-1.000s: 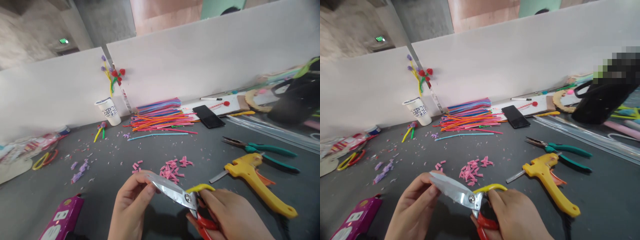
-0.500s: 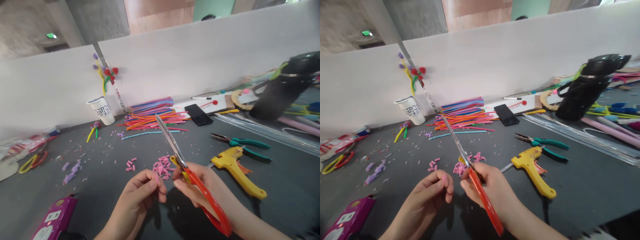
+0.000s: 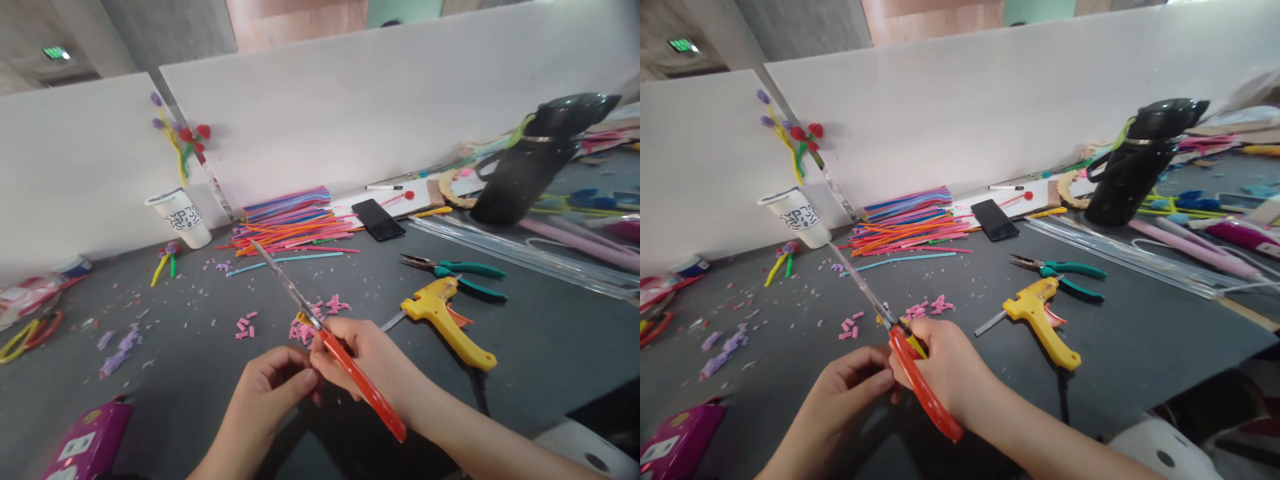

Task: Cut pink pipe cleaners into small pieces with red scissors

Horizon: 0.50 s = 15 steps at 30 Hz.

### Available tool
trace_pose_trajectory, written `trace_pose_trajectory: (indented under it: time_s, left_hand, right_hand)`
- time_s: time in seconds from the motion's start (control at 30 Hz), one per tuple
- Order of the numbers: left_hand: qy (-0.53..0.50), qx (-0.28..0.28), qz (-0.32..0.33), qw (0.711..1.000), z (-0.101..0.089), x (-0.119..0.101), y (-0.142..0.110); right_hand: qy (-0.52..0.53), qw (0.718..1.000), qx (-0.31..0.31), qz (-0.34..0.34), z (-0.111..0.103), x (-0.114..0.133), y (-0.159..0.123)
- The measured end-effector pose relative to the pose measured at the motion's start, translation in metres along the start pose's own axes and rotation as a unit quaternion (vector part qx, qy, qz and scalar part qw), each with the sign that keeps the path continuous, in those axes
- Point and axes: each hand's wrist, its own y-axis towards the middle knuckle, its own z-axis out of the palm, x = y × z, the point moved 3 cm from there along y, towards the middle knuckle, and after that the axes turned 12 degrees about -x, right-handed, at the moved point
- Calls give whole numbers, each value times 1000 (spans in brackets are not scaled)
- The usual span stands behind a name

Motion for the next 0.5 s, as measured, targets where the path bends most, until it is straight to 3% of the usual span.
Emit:
trace_pose_trajectory:
  time_s: [0.17, 0.33, 0.43, 0.5]
  left_hand:
    - [-34, -52, 0, 998, -2, -2, 0]
    - [-106, -137, 42, 984, -13, -12, 0]
    - [-136, -146, 56, 978, -16, -15, 0]
    - [-149, -145, 57, 976, -17, -15, 0]
  right_hand:
    - [-110, 985, -68, -115, -10, -3, -3]
    - [-300, 926, -102, -207, -30, -12, -11]
    - [-384, 884, -109, -242, -35, -18, -15]
    - [-412, 871, -98, -249, -36, -23, -18]
